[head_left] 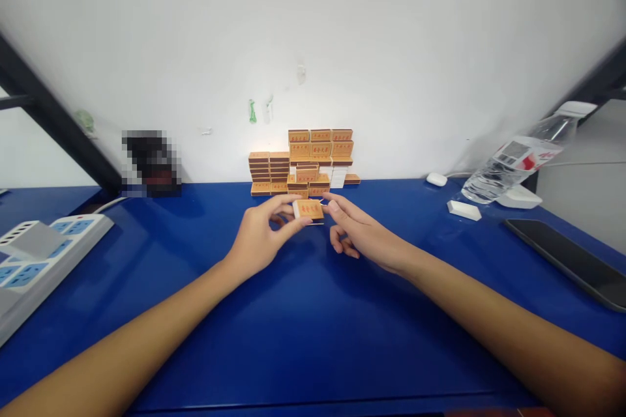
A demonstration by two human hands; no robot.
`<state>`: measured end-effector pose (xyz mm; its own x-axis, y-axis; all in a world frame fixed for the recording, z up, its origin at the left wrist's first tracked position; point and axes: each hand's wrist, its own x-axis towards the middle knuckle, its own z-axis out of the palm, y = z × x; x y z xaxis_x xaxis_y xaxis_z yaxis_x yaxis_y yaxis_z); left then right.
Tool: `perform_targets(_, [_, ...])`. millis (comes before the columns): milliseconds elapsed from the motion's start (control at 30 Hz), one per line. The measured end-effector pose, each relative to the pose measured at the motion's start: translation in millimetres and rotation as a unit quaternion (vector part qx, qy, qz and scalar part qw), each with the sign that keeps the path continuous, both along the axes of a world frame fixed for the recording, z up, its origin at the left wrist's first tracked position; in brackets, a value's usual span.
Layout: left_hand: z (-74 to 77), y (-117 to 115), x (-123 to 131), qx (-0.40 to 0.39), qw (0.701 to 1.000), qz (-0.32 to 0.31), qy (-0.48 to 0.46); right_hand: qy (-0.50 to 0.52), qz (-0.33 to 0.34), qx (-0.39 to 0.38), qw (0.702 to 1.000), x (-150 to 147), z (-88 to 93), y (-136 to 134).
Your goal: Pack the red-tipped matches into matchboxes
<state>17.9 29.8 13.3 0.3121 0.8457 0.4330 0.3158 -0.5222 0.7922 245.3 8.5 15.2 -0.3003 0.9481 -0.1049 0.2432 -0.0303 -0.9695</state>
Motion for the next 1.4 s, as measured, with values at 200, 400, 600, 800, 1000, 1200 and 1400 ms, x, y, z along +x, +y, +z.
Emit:
perform_targets(200, [15.0, 54, -45, 0.050, 0.981, 0.166, 0.088, -0.097, -0.047, 0.135, 0.985, 13, -3.8, 18])
perform_targets(400, [-1.0, 81, -43, 0.044, 0.974, 0.184, 0.125, -0.157, -0.059, 0.197, 0.966, 17, -2.6, 21])
perform_targets(600, [-11.0, 85, -30, 0.076, 0.959, 0.209, 0.178, -0.180, -0.069, 0.253, 0.948, 22, -8.2, 29])
perform_targets(800, [-13.8, 88, -30, 0.109, 0.943, 0.219, 0.226, -0.203, -0.064, 0.268, 0.940, 22, -9.9, 27])
perform_targets(1000, [-13.8, 89, -26, 0.128, 0.941, 0.196, 0.244, -0.218, -0.050, 0.274, 0.936, 20, -13.6, 27])
perform_targets(1200, [-6.7, 91, -34, 0.132, 0.946, 0.181, 0.234, -0.228, -0.052, 0.282, 0.931, 21, -11.5, 28])
perform_targets(1400, [3.9, 99, -35, 0.120, 0.954, 0.197, 0.192, -0.236, -0.054, 0.289, 0.926, 21, -13.6, 28])
